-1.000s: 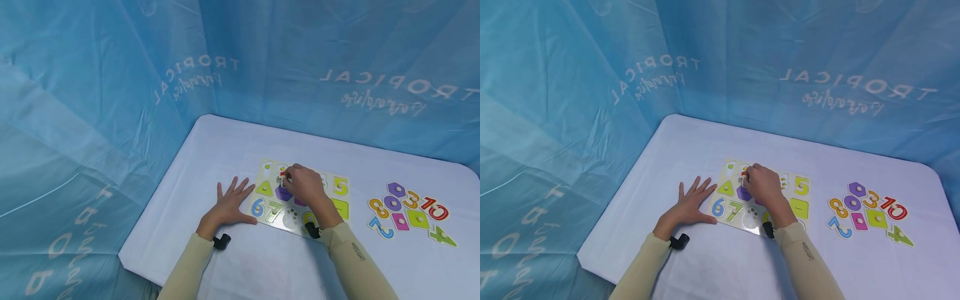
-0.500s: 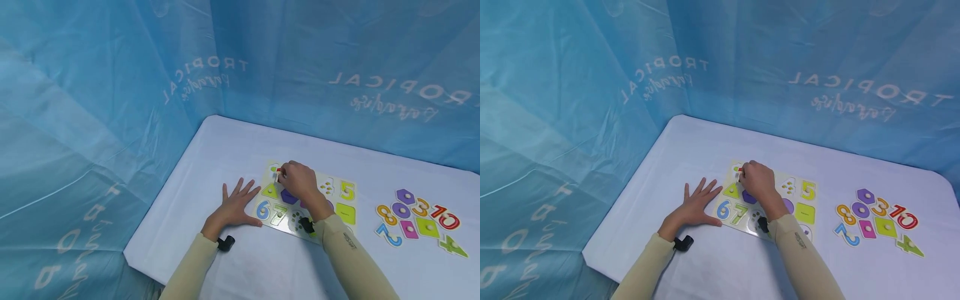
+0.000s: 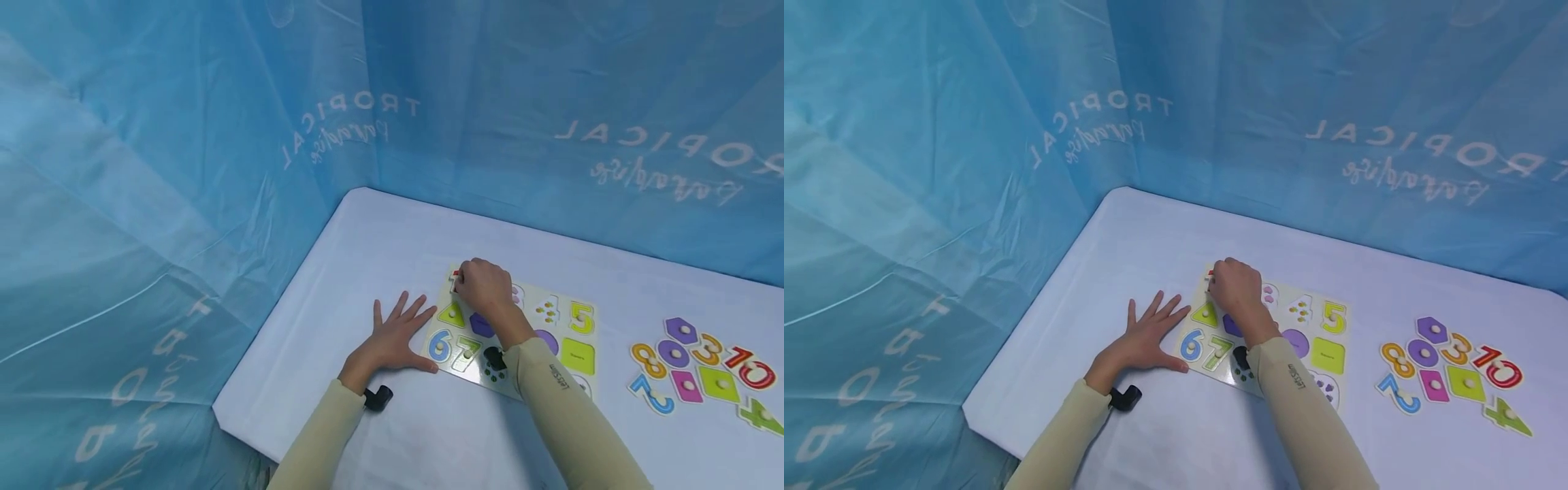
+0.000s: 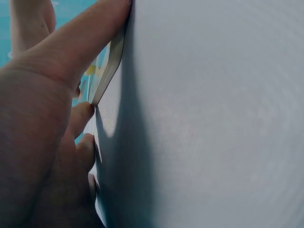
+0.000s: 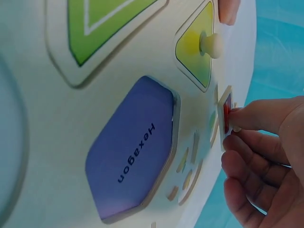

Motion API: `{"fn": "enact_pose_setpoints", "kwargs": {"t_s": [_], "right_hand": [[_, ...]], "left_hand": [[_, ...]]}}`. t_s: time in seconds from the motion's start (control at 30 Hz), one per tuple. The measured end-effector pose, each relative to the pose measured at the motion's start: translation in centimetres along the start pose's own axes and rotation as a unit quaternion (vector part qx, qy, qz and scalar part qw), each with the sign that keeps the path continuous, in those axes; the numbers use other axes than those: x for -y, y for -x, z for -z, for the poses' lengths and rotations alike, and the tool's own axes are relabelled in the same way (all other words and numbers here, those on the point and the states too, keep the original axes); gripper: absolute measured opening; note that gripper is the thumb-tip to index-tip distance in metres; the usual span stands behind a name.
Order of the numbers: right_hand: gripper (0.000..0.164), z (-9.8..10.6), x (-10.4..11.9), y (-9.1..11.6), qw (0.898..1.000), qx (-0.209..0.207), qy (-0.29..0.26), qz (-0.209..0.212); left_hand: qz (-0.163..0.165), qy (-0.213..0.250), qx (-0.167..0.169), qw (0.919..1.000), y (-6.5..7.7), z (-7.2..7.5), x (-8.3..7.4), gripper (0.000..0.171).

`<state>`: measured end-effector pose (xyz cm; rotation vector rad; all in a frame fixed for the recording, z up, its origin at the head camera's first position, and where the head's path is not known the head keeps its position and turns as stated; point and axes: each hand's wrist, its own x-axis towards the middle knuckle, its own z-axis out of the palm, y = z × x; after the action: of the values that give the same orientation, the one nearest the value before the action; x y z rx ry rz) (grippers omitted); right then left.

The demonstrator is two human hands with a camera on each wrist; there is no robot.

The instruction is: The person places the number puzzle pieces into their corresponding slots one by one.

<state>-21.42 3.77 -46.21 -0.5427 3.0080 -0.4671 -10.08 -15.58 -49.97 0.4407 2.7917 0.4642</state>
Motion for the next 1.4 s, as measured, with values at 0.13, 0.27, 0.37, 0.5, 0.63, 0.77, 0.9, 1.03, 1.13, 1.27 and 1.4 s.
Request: {"fn": "enact_pose_setpoints", "kwargs": {"t_s": [0.13, 0.27, 0.37, 0.5, 0.63, 0.77, 0.9, 1.03, 1.13, 1.27, 1.4], "right_hand": [[0.015, -0.2, -0.3, -0.3, 1.0, 0.013, 0.005, -0.008], [0.015, -0.3, -0.8, -0.4, 1.0, 0.024, 0.003, -0.018], [0.015, -0.3, -1.0, -0.4, 0.999, 0.025, -0.003, -0.02], [0.016, -0.3, -1.1, -0.3, 1.0, 0.021, -0.007, -0.018], [0.017, -0.5, -1.3, -0.5, 1.0, 0.018, -0.008, -0.022], [0.018, -0.8, -1.3, -0.6, 0.999, 0.021, -0.011, -0.03], [0.02, -1.5, -0.9, -0.6, 0.999, 0.04, -0.013, -0.018], [0.024, -1.6, -0.5, -0.4, 0.999, 0.045, -0.022, 0.003], [0.027, -1.5, -0.7, 0.1, 0.999, 0.043, -0.027, -0.001], [0.029, -1.2, -1.4, 0.9, 0.999, 0.042, -0.025, -0.007], [0.031, -0.6, -2.0, 1.6, 0.999, 0.036, -0.024, -0.006]], "left_hand": [[-0.002, -0.004, 0.003, 1.0, -0.2, 0.2, -0.4, 0.111], [-0.008, -0.009, 0.008, 0.9999, -0.5, 0.3, -0.5, 0.111], [-0.009, -0.012, 0.01, 0.9998, -0.7, 0.3, -0.6, 0.111], [-0.006, -0.014, 0.012, 0.9998, -1.0, 0.2, -0.5, 0.112], [-0.006, -0.012, 0.012, 0.9998, -1.1, 0.2, -0.6, 0.112], [-0.01, -0.007, 0.005, 0.9999, -1.1, 0.1, -0.4, 0.112], [-0.001, 0.008, 0.005, 1.0, -0.4, -0.3, 0.1, 0.113], [0.015, 0.014, -0.01, 0.9997, 0.3, -0.5, 0.4, 0.113], [0.014, 0.019, -0.015, 0.9996, 0.4, -0.5, 0.3, 0.113], [0.007, 0.021, -0.001, 0.9998, 0.2, -0.4, -0.2, 0.112], [0.004, 0.016, -0.001, 0.9999, 0.0, -0.2, -0.5, 0.112]]}}
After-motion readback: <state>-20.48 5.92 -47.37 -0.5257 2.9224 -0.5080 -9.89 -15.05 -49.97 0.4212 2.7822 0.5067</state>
